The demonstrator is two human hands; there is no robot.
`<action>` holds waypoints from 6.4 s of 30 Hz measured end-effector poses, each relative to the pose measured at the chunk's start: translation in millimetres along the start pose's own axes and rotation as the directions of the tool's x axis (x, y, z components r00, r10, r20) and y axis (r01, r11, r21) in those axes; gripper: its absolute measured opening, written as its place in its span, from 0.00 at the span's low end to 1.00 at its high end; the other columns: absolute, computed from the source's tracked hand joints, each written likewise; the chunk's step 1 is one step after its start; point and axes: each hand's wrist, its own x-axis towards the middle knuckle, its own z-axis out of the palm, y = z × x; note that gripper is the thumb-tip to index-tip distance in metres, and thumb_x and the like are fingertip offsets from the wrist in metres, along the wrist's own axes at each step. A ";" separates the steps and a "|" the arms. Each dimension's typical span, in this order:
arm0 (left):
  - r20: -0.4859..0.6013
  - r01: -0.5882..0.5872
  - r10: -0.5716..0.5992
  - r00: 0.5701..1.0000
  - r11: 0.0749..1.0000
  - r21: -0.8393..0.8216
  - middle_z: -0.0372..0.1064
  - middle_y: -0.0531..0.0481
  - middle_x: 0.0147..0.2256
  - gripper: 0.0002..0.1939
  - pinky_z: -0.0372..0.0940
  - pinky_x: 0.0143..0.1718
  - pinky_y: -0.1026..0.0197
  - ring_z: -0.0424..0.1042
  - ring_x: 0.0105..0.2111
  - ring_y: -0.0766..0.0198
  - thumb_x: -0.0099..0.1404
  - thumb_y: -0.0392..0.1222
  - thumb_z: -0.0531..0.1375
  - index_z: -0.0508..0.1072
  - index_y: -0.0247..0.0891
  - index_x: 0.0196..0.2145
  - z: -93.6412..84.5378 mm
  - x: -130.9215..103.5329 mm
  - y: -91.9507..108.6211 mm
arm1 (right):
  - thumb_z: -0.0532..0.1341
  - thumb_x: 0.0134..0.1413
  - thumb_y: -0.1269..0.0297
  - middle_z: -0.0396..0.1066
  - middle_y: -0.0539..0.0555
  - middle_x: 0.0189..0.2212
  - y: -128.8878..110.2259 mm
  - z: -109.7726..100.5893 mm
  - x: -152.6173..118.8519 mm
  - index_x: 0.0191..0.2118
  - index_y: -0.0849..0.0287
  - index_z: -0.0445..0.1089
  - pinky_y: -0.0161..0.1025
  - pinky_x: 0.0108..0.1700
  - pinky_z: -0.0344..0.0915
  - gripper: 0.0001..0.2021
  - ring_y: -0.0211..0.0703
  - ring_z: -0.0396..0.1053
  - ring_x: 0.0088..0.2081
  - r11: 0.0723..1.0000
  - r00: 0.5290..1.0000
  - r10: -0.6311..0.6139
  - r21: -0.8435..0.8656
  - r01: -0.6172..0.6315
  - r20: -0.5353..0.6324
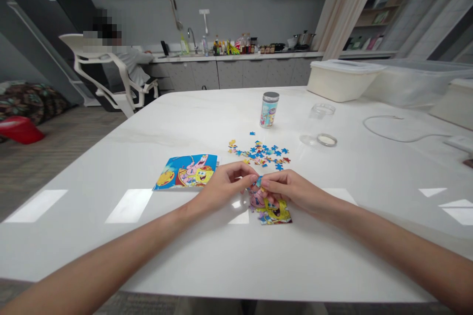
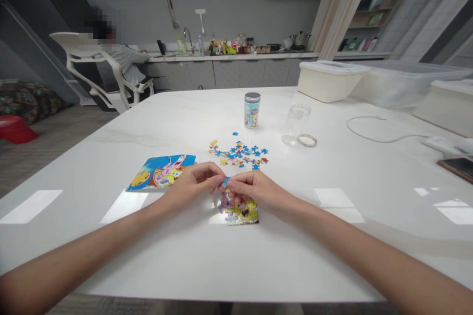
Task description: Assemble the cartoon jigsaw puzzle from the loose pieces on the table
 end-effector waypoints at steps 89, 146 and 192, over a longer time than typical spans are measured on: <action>-0.070 0.129 -0.137 0.988 0.987 -0.099 0.72 0.50 0.34 0.13 0.67 0.35 0.60 0.73 0.31 0.65 0.54 0.40 0.65 0.69 0.37 0.36 -0.6 -1.6 -6.5 | 0.68 0.42 0.55 0.65 0.45 0.22 -9.9 7.4 -1.7 0.33 0.57 0.61 0.34 0.27 0.61 0.18 0.33 0.64 0.23 0.999 0.988 0.025 0.038 -0.019 -0.150; 0.095 0.108 -0.098 0.991 0.989 -0.102 0.70 0.51 0.30 0.14 0.64 0.33 0.62 0.71 0.30 0.66 0.56 0.43 0.65 0.68 0.37 0.38 1.9 -4.9 -3.8 | 0.60 0.49 0.63 0.68 0.47 0.21 2.1 2.9 1.9 0.30 0.59 0.62 0.32 0.26 0.60 0.07 0.31 0.64 0.20 0.998 1.000 0.011 0.067 -0.009 -0.029; -0.120 0.132 -0.140 0.983 0.989 -0.067 0.63 0.57 0.24 0.06 0.61 0.29 0.64 0.70 0.27 0.67 0.52 0.36 0.57 0.59 0.39 0.26 1.6 -1.5 -2.0 | 0.61 0.46 0.64 0.65 0.45 0.18 -2.9 4.6 0.1 0.28 0.57 0.59 0.33 0.25 0.57 0.08 0.32 0.61 0.19 0.998 0.995 -0.001 0.063 0.007 -0.103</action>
